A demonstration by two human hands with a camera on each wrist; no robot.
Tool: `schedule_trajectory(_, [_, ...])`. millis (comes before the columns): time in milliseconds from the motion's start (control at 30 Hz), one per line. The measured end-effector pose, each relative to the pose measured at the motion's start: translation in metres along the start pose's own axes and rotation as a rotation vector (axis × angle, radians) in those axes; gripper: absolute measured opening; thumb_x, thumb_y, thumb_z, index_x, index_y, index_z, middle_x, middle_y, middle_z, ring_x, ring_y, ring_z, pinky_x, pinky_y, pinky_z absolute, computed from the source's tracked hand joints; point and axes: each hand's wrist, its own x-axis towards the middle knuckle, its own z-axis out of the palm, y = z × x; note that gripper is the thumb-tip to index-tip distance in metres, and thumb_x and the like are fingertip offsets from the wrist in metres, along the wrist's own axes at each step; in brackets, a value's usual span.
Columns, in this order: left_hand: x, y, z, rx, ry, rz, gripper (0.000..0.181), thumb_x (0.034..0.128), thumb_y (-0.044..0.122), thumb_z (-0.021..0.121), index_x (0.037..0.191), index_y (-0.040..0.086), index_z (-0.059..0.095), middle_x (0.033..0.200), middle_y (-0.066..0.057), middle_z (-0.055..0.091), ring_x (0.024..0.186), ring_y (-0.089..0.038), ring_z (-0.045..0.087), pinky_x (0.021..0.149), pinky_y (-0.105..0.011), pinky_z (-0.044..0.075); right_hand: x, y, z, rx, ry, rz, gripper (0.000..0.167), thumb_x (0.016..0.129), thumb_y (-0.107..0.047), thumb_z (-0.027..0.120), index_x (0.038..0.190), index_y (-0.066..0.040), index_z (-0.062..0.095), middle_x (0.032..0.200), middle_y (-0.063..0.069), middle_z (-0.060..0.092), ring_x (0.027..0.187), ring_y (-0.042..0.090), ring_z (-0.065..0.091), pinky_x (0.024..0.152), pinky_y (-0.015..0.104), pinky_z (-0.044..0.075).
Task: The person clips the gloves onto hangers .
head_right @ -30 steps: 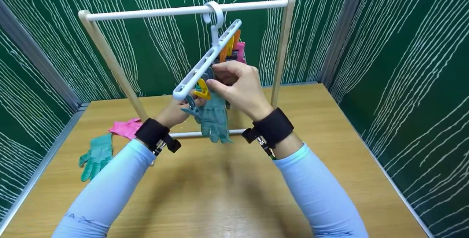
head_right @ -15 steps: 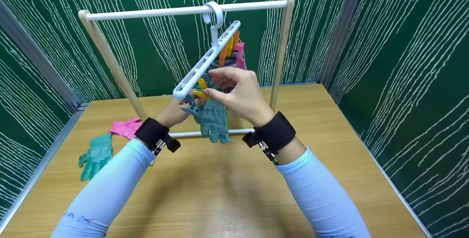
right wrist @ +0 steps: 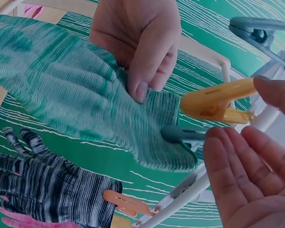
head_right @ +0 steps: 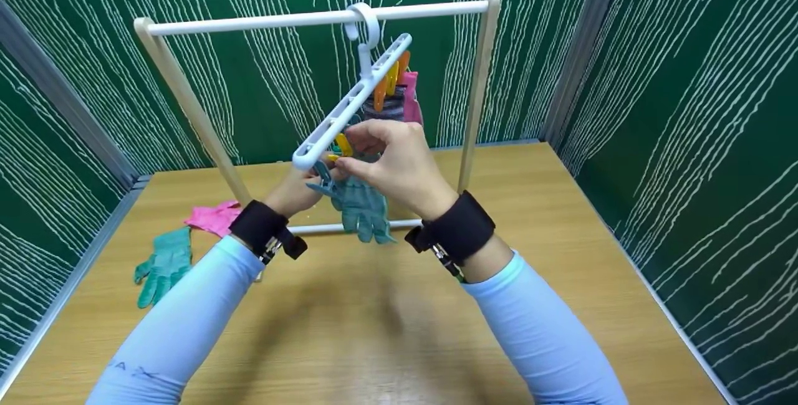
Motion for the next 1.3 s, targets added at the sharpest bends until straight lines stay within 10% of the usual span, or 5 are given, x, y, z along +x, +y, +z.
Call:
schedule_trajectory(567, [0.002,-0.003,0.002,-0.025,0.01,0.036,0.016,0.1073,0.003,0.052,0.108,-0.003,0.066,0.084,-0.001,0.057,0.081,-0.015,0.054,0.076,-0.028,0.044,0.003,-0.005,0.018,-0.028,0.05,0.041,0.027,0.089,-0.001,0.088,0.115,0.003,0.081,0.106,0.018,0.083,0.08,0.01,0.076,0.076,0.016,0.061])
schedule_trajectory(1300, [0.0,-0.004,-0.001,0.005,0.022,0.053,0.026,0.1104,0.005,0.053,0.125,-0.004,0.073,0.095,0.001,0.062,0.088,-0.014,0.052,0.077,-0.027,0.041,0.003,-0.002,0.016,0.113,0.017,0.114,0.018,0.093,0.006,0.078,0.111,0.009,0.079,0.101,0.022,0.081,0.08,0.005,0.074,0.079,0.018,0.062])
